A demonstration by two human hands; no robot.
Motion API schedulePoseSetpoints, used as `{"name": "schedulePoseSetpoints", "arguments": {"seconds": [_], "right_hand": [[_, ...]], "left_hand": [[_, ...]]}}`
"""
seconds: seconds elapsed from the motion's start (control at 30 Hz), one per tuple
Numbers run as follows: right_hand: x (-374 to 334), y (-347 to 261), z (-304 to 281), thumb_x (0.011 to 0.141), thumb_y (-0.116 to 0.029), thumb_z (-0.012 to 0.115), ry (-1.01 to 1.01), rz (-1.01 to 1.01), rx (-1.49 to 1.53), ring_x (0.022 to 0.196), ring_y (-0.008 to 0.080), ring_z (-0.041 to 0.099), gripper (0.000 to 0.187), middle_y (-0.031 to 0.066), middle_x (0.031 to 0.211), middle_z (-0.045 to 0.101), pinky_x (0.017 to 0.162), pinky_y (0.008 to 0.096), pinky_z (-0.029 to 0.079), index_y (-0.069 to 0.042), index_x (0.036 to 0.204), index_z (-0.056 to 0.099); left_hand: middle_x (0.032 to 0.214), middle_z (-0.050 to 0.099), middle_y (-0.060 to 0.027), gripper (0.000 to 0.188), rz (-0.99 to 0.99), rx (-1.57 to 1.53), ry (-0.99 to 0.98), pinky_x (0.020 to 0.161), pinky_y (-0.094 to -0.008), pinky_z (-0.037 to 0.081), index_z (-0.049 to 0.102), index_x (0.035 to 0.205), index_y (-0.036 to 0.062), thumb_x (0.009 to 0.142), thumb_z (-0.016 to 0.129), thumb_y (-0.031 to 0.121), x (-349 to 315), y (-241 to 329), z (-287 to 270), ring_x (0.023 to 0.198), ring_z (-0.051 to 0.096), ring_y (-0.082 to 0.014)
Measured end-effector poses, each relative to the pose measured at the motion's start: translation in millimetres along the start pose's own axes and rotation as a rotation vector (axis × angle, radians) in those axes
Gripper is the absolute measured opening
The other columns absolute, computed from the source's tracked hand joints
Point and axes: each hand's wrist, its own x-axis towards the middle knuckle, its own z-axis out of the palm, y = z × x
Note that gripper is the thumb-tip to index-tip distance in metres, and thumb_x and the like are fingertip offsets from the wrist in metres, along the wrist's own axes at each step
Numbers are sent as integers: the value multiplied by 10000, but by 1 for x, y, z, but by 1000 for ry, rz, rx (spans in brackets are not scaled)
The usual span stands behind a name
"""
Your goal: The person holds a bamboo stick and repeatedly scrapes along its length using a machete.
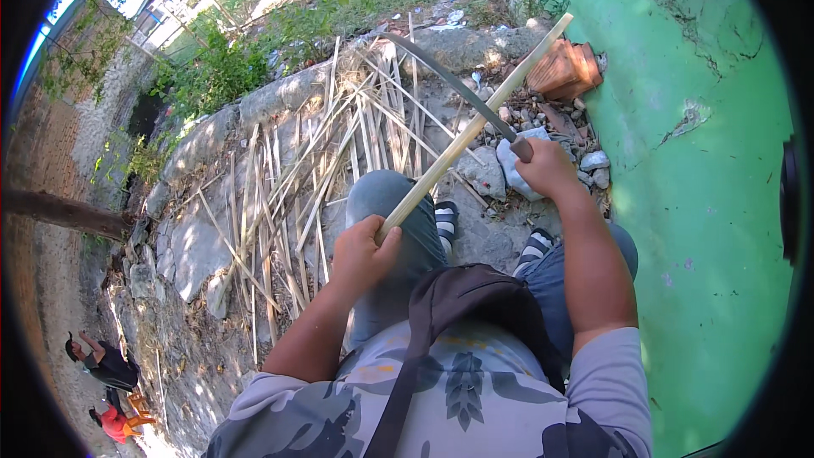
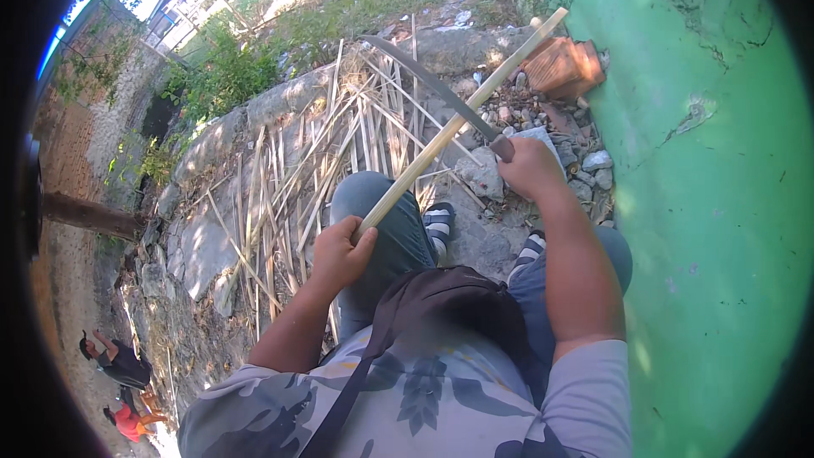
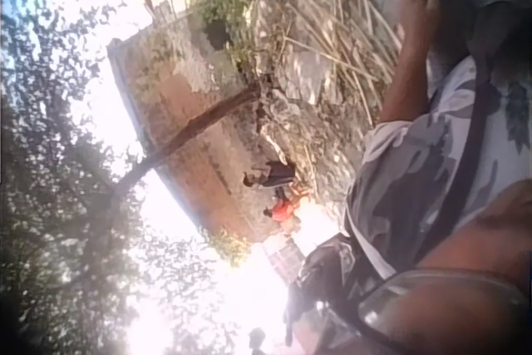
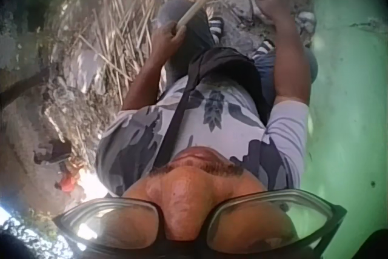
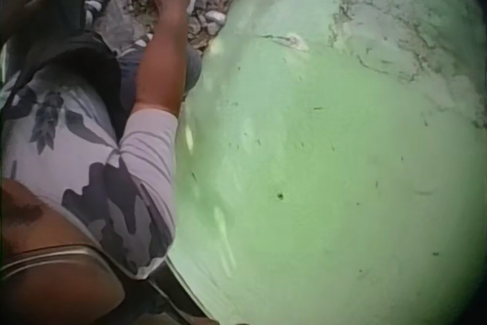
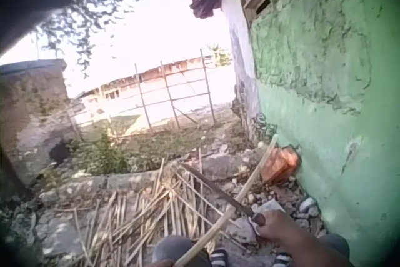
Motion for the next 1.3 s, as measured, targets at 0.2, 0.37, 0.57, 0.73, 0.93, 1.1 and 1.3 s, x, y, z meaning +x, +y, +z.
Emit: {"name": "schedulePoseSetpoints", "arguments": {"seconds": [0.2,0.37,0.57,0.73,0.93,1.1,1.3], "right_hand": [[-17,-18,19,813,-239,712,-94,-240,19,818,407,690,151,176,834,712,735,501,544,-112,895,712],[-12,-26,16,807,-237,714,-171,-370,-236,771,403,684,124,154,784,700,691,510,532,-129,866,705],[3,5,19,831,-227,702,38,-102,87,771,407,678,162,185,796,699,693,490,522,-83,904,716],[-4,4,14,833,-212,698,29,-166,113,775,404,680,175,191,801,699,697,482,525,-56,911,713],[-16,-26,24,802,-300,732,-149,-355,-94,780,400,690,184,159,780,699,713,515,543,-131,851,679],[-12,-29,17,797,-296,739,-161,-384,-222,777,398,688,184,139,767,698,701,514,539,-130,841,674],[-5,-8,15,804,-258,730,-92,-212,-33,772,406,680,152,163,776,694,678,502,525,-120,856,691]], "left_hand": [[706,626,-201,321,0,1,-17,636,-501,466,656,860,9,904,674,326,-1,0,0,677,634,-398],[711,624,-196,316,2,7,-25,640,-490,467,651,866,11,906,680,323,-3,-5,1,677,628,-390],[704,621,-187,297,13,10,12,628,-472,467,663,881,17,909,685,312,-2,-3,3,665,625,-381],[687,616,-184,290,2,-14,2,607,-467,464,662,875,18,913,685,305,-2,-2,3,633,619,-375],[686,620,-170,274,14,-33,31,599,-456,459,664,875,23,917,689,293,-3,-2,5,628,620,-354],[685,618,-162,276,4,8,1,603,-449,460,665,878,25,917,695,296,-3,-1,2,628,617,-343],[704,634,-163,272,-6,-27,27,614,-446,468,679,904,26,918,696,297,-3,-5,6,646,630,-348]]}}
